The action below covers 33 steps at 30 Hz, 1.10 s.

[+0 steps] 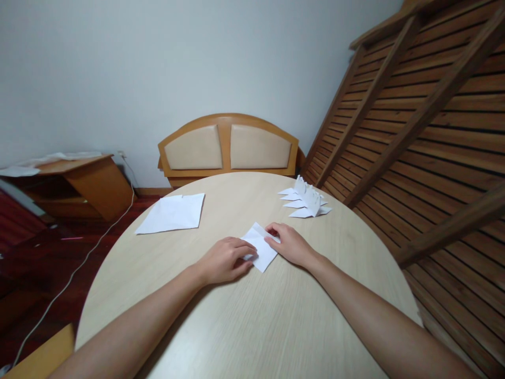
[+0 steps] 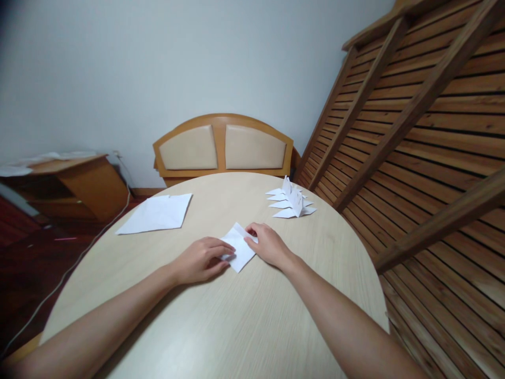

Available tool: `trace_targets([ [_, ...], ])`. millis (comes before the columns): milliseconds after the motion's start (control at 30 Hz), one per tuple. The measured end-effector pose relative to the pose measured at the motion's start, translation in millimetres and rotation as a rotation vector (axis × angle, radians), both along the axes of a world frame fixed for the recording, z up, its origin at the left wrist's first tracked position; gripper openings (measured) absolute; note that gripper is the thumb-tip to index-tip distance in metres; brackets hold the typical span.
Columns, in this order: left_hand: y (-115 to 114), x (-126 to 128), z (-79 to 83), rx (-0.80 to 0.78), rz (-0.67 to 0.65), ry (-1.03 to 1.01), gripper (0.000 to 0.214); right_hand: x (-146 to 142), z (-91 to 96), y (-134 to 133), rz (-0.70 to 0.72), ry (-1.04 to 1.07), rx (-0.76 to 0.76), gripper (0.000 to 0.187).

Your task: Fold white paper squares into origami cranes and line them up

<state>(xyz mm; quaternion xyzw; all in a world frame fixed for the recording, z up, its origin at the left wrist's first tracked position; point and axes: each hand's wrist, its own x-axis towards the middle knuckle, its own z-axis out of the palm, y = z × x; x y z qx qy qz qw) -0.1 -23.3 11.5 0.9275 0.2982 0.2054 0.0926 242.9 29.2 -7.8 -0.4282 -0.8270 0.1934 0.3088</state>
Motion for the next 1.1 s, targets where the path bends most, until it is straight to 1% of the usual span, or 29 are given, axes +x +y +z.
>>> trace_targets([
  [100,2,-2,-0.6,-0.017,0.003,0.008,0.026,3,6.2,-3,0.093,-0.034,0.126,0.034],
  [133,3,-3,-0.4,-0.017,0.001,0.009,0.027,4,9.1,-5,0.144,-0.042,0.151,0.036],
  [233,5,-8,0.3,-0.014,-0.006,0.004,0.028,7,16.5,-10,0.323,-0.092,0.129,0.039],
  [300,6,-10,0.0,-0.026,0.0,-0.005,0.029,9,18.1,-12,0.383,-0.126,0.09,0.044],
  [367,7,-11,-1.1,-0.047,0.009,-0.014,0.029,10,17.4,-12,0.373,-0.145,0.072,0.045],
  [400,7,-11,-1.8,-0.057,0.015,-0.018,0.029,10,16.7,-11,0.357,-0.148,0.071,0.042],
  [467,7,-11,-3.1,-0.068,0.024,-0.022,0.029,10,15.7,-10,0.338,-0.149,0.078,0.034],
  [567,8,-11,-4.6,-0.066,0.044,-0.012,0.027,8,15.8,-8,0.345,-0.14,0.096,0.019],
  [600,8,-10,-4.9,-0.061,0.055,-0.006,0.026,7,16.1,-8,0.344,-0.138,0.104,0.016],
  [733,7,-7,-5.9,-0.041,0.124,0.014,0.019,3,17.0,-9,0.32,-0.154,0.124,0.017],
  [833,8,-4,-6.7,-0.042,0.18,0.011,0.018,2,18.3,-9,0.318,-0.178,0.113,0.02],
  [933,8,-3,-8.3,-0.046,0.204,-0.01,0.018,3,20.0,-10,0.298,-0.196,0.099,0.019],
  [1000,8,-3,-10.2,-0.045,0.218,-0.015,0.017,4,20.1,-10,0.266,-0.206,0.102,0.018],
  [1100,8,-2,-13.2,-0.04,0.289,-0.025,0.016,3,17.6,-8,0.19,-0.209,0.121,0.017],
])
